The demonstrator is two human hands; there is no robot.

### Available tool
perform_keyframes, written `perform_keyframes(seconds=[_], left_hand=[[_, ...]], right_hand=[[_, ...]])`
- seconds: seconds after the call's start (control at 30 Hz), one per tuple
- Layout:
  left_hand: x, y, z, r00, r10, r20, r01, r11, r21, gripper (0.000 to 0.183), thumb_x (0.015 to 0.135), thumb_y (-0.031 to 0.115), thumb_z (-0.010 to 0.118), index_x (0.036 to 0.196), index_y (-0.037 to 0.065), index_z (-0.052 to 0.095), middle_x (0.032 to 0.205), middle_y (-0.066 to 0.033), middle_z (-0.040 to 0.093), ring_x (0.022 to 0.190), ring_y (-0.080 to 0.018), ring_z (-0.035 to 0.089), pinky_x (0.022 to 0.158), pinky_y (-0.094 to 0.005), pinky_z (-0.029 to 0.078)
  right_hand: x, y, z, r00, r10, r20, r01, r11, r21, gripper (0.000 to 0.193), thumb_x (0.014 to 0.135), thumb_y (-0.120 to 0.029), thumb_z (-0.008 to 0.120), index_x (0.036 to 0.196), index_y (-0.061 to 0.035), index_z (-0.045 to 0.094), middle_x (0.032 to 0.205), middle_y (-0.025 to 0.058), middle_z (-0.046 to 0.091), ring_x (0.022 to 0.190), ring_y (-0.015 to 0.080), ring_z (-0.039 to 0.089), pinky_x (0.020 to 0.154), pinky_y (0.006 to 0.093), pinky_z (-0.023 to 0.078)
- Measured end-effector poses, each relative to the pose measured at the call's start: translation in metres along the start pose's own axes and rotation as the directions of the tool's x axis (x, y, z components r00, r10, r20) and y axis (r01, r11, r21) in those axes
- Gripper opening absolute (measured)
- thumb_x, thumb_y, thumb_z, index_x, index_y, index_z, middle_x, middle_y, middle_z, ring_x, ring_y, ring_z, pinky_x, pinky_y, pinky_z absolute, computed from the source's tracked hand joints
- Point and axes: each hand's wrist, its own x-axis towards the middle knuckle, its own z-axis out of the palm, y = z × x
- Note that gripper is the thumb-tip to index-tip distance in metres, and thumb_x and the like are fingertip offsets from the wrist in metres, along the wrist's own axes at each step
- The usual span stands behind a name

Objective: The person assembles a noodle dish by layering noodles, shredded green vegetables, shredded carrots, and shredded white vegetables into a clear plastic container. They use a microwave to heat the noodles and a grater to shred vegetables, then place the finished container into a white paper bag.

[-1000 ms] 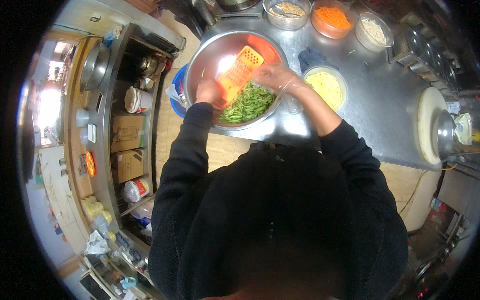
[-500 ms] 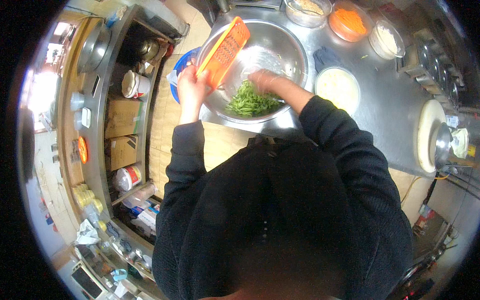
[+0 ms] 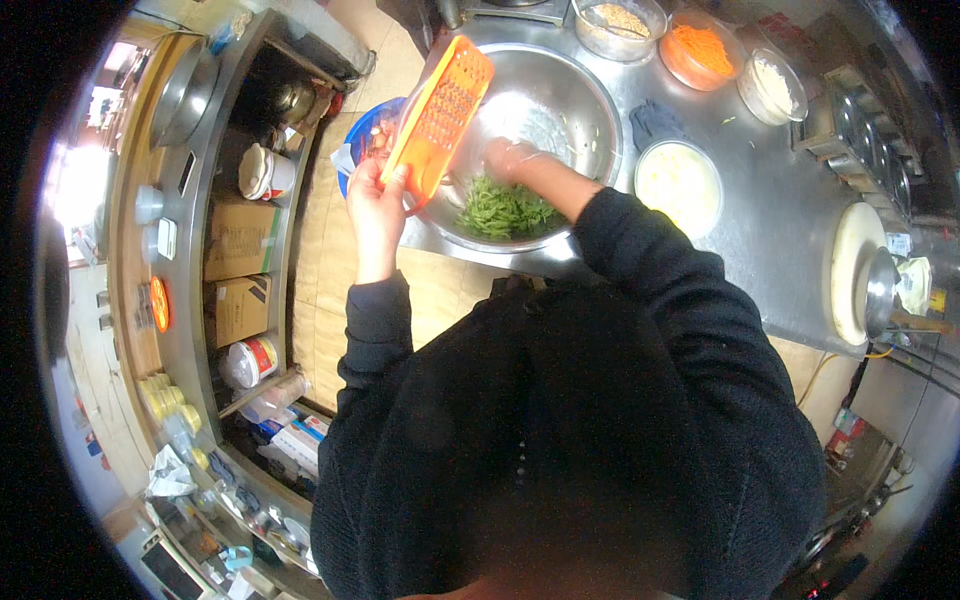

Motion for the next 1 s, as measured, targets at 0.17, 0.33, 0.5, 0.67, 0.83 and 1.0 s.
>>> perform_keyframes(seconds=[0.17, 0.33, 0.5, 0.67, 0.83, 1.0], left_hand=[[-0.001, -0.005, 0.002, 1.0, 0.015, 0.025, -0.016, 0.998, 0.057, 0.013, 0.08, 0.008, 0.068, 0.082, -0.001, 0.061, 0.078, -0.0157, 0.061, 0.072, -0.0294, 0.06, 0.07, -0.0381, 0.047], [0.004, -0.021, 0.007, 1.0, 0.011, 0.024, -0.01, 1.0, -0.025, 0.012, 0.081, 0.009, 0.068, 0.082, -0.001, 0.061, 0.077, -0.0153, 0.062, 0.073, -0.0266, 0.061, 0.069, -0.0365, 0.047], [0.01, -0.049, 0.013, 0.998, -0.063, 0.012, 0.064, 0.994, -0.094, 0.013, 0.079, 0.007, 0.07, 0.077, -0.001, 0.059, 0.073, -0.0121, 0.057, 0.068, -0.0231, 0.055, 0.065, -0.0347, 0.045], [0.008, -0.058, 0.022, 0.998, -0.059, 0.036, 0.067, 0.962, -0.263, 0.015, 0.082, 0.007, 0.07, 0.077, -0.001, 0.059, 0.072, -0.0053, 0.056, 0.065, -0.0149, 0.049, 0.063, -0.0298, 0.043], [0.007, -0.044, 0.026, 0.986, -0.118, 0.117, 0.143, 0.961, -0.236, 0.013, 0.086, 0.006, 0.068, 0.079, 0.001, 0.058, 0.071, 0.0007, 0.054, 0.063, -0.006, 0.044, 0.059, -0.0208, 0.04], [0.008, -0.034, 0.023, 0.99, -0.037, 0.139, 0.075, 0.956, -0.283, 0.01, 0.088, 0.006, 0.066, 0.083, 0.003, 0.058, 0.073, 0.0008, 0.057, 0.065, -0.0059, 0.047, 0.061, -0.0208, 0.042]], right_hand=[[-0.018, 0.032, -0.028, 0.985, -0.16, -0.069, 0.163, 0.986, 0.042, 0.035, 0.066, -0.017, 0.069, 0.1, -0.0096, 0.07, 0.096, 0.0163, 0.069, 0.088, 0.0298, 0.066, 0.08, 0.0391, 0.052], [-0.053, 0.043, -0.06, 0.98, -0.103, -0.171, 0.165, 0.901, 0.4, 0.033, 0.066, -0.013, 0.068, 0.099, -0.0092, 0.07, 0.091, 0.0103, 0.07, 0.084, 0.0229, 0.064, 0.078, 0.0343, 0.05], [-0.14, 0.085, -0.113, 0.967, -0.056, -0.248, 0.203, 0.756, 0.622, 0.025, 0.072, -0.003, 0.062, 0.096, -0.0058, 0.067, 0.089, 0.0003, 0.066, 0.082, 0.01, 0.059, 0.078, 0.0262, 0.048], [-0.222, 0.153, -0.129, 0.951, 0.005, -0.31, 0.153, 0.862, 0.484, 0.023, 0.072, -0.005, 0.063, 0.095, -0.0058, 0.066, 0.089, 0.0012, 0.065, 0.083, 0.0116, 0.059, 0.077, 0.0281, 0.049], [-0.215, 0.184, -0.084, 0.962, 0.068, -0.265, -0.055, 0.997, 0.056, 0.039, 0.066, -0.003, 0.072, 0.103, -0.0162, 0.07, 0.115, 0.0074, 0.063, 0.104, 0.0267, 0.06, 0.09, 0.0353, 0.048], [-0.226, 0.191, -0.098, 0.887, 0.044, -0.46, 0.115, 0.943, 0.313, 0.022, 0.081, -0.01, 0.066, 0.103, -0.0117, 0.071, 0.107, 0.0041, 0.069, 0.096, 0.0182, 0.064, 0.086, 0.031, 0.051]])
